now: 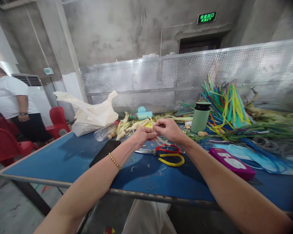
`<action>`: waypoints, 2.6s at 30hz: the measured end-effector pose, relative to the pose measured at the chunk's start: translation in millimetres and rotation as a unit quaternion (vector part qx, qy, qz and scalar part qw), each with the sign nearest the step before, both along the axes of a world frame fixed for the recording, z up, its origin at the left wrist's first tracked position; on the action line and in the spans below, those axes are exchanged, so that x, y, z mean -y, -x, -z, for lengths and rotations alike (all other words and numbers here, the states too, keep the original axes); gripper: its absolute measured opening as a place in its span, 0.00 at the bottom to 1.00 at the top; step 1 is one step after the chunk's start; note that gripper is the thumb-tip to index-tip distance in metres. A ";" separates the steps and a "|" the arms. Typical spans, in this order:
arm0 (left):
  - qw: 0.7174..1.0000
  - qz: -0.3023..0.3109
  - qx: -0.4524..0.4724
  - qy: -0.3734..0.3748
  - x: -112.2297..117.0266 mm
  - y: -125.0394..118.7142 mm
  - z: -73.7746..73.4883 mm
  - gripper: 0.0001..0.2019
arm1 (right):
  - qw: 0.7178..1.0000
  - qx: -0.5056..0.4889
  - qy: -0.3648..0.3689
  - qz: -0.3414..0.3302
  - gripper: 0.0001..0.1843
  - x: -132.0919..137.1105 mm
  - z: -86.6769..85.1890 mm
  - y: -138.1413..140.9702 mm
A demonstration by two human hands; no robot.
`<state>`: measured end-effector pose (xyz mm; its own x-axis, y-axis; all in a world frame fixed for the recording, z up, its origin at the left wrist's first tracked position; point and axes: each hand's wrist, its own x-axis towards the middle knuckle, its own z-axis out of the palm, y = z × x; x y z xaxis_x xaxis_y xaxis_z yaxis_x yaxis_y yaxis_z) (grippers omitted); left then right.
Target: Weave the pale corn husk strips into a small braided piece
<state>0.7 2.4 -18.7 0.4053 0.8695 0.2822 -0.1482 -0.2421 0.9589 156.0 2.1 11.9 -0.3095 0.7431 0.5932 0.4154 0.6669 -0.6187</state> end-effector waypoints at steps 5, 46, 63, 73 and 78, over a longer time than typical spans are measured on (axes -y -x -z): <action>0.998 0.028 0.043 0.038 -0.4 -1.6 1.5 0.10 | 1.000 0.004 -0.022 0.022 0.05 3.9 1.1 4.1; 0.999 0.038 0.019 0.030 8.4 12.3 -19.0 0.09 | 0.987 0.124 0.012 -0.099 0.08 5.4 -17.7 -20.8; 0.991 0.109 0.048 0.063 5.5 16.5 -20.9 0.09 | 0.988 0.137 -0.067 -0.033 0.08 5.1 -17.4 -17.9; 0.993 -0.020 0.104 0.044 -1.0 13.1 -18.2 0.06 | 0.923 0.104 -0.282 0.243 0.08 13.3 -23.1 -16.5; 0.992 -0.018 0.121 0.017 -3.6 11.3 -12.5 0.11 | 0.990 0.072 -0.042 0.110 0.11 13.5 -14.6 -4.7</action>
